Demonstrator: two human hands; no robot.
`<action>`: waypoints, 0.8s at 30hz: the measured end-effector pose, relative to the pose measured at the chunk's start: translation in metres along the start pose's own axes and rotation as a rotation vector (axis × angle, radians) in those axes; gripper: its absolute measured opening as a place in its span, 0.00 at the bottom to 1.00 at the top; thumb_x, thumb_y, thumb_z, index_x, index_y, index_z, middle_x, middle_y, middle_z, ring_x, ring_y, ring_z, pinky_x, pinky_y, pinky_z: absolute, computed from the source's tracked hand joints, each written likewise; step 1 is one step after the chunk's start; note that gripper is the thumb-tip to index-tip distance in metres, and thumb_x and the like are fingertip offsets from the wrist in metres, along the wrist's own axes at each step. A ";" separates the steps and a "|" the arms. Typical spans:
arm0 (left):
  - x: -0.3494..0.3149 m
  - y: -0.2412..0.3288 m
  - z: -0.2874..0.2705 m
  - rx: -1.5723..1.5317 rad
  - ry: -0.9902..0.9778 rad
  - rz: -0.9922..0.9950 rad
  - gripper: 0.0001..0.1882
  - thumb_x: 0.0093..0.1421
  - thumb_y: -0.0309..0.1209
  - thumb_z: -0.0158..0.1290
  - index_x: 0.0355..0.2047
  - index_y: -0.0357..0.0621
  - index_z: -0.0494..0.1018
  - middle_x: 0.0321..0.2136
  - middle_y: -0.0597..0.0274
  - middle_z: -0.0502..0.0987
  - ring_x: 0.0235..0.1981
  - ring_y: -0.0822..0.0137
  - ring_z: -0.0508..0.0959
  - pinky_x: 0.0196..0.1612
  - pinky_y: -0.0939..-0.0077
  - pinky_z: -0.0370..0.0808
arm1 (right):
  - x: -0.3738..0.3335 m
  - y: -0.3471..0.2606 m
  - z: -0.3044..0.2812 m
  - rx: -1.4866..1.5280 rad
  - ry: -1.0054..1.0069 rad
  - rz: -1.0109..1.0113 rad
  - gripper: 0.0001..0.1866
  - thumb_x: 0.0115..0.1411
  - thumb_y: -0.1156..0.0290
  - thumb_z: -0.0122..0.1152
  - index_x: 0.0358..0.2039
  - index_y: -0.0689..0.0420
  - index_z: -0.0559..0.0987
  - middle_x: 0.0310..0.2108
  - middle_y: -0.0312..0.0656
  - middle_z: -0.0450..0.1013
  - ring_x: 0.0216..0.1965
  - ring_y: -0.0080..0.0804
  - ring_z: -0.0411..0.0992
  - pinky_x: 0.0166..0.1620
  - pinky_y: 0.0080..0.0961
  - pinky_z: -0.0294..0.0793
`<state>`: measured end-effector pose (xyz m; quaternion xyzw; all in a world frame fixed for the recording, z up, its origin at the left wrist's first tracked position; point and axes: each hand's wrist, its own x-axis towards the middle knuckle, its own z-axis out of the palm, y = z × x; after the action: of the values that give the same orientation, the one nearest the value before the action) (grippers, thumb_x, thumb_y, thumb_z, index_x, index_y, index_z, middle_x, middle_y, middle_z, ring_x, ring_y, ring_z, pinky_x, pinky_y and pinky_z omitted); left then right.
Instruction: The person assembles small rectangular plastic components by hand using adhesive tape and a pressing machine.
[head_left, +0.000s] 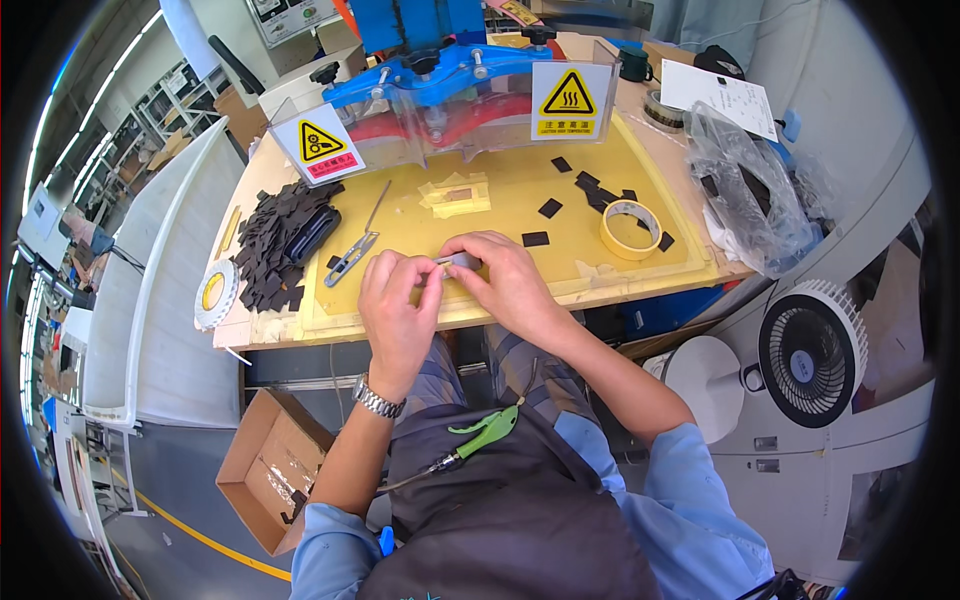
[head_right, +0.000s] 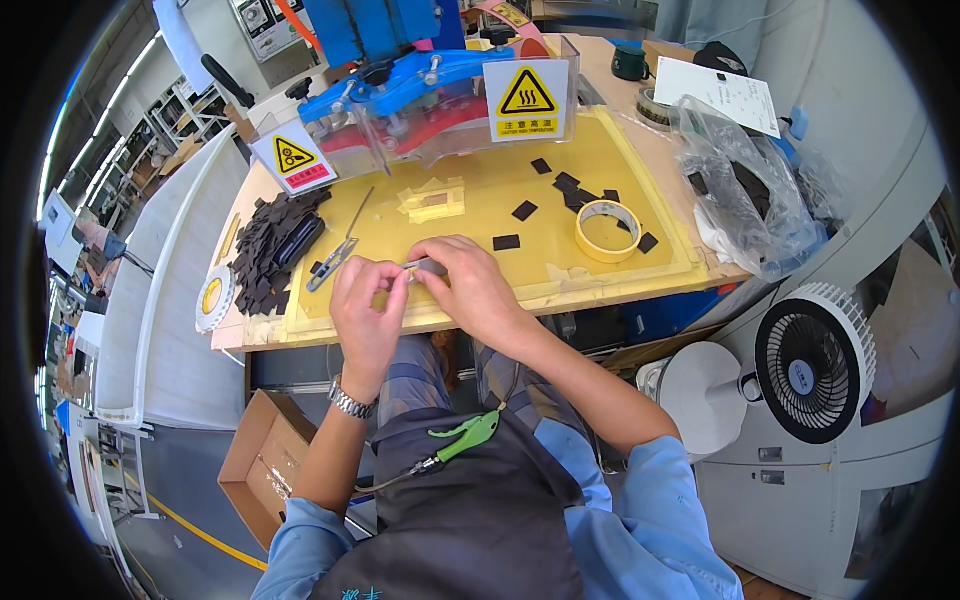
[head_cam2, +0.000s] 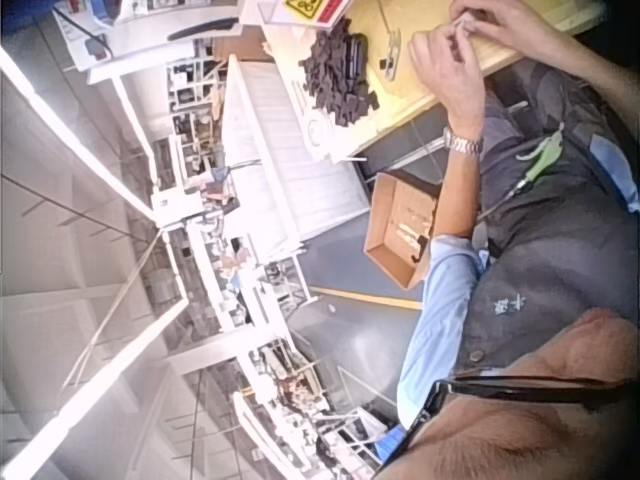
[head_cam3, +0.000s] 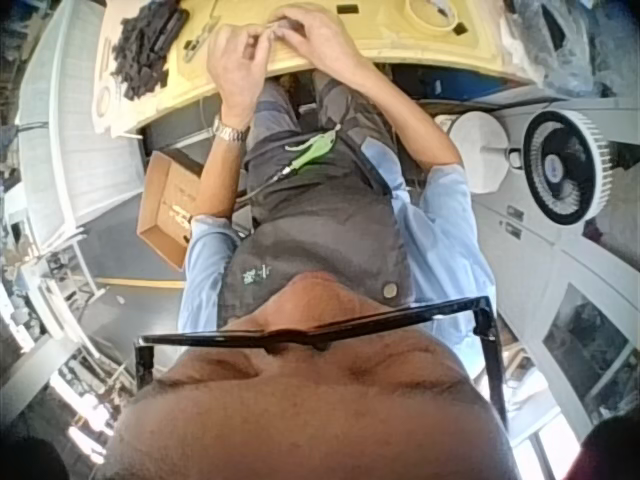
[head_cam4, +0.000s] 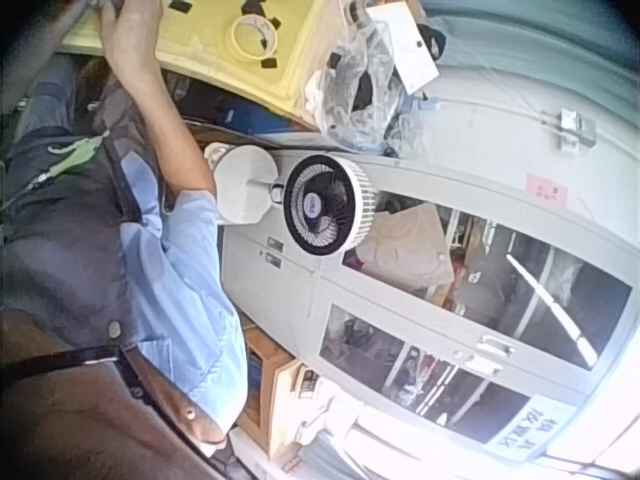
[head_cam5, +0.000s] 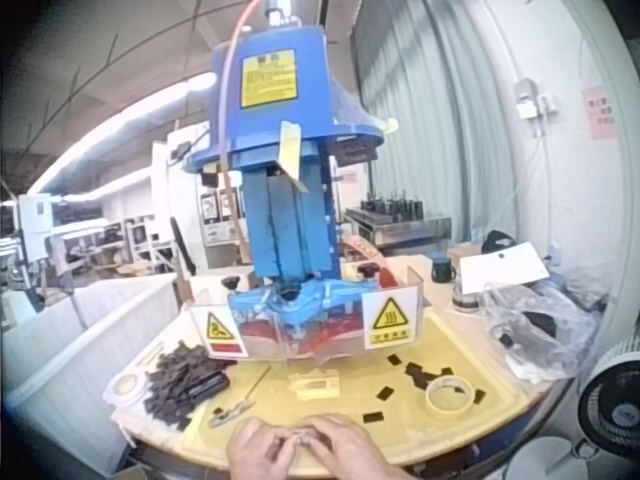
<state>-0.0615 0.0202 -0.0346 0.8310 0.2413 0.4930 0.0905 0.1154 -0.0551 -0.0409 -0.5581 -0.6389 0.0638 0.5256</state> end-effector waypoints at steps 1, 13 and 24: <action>0.000 0.000 0.000 0.000 0.003 0.004 0.07 0.61 0.19 0.72 0.36 0.39 0.83 0.32 0.59 0.76 0.33 0.62 0.80 0.38 0.65 0.77 | 0.000 0.000 0.000 0.000 -0.001 0.000 0.13 0.68 0.75 0.74 0.52 0.62 0.86 0.46 0.50 0.85 0.51 0.52 0.82 0.56 0.44 0.80; 0.001 0.002 -0.001 0.101 0.036 0.089 0.10 0.58 0.21 0.74 0.35 0.43 0.82 0.32 0.60 0.75 0.36 0.57 0.77 0.43 0.59 0.74 | 0.004 -0.007 -0.004 0.039 -0.024 0.086 0.11 0.65 0.77 0.74 0.48 0.62 0.86 0.44 0.51 0.85 0.51 0.55 0.82 0.57 0.47 0.80; 0.007 0.011 -0.008 0.192 0.053 0.063 0.13 0.57 0.25 0.76 0.34 0.44 0.81 0.37 0.57 0.75 0.43 0.52 0.76 0.48 0.55 0.74 | 0.003 -0.006 -0.003 0.016 0.002 0.040 0.13 0.66 0.75 0.76 0.50 0.62 0.87 0.44 0.50 0.86 0.50 0.50 0.83 0.56 0.43 0.80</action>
<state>-0.0616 0.0130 -0.0209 0.8297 0.2634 0.4920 -0.0117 0.1146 -0.0568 -0.0341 -0.5666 -0.6267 0.0790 0.5292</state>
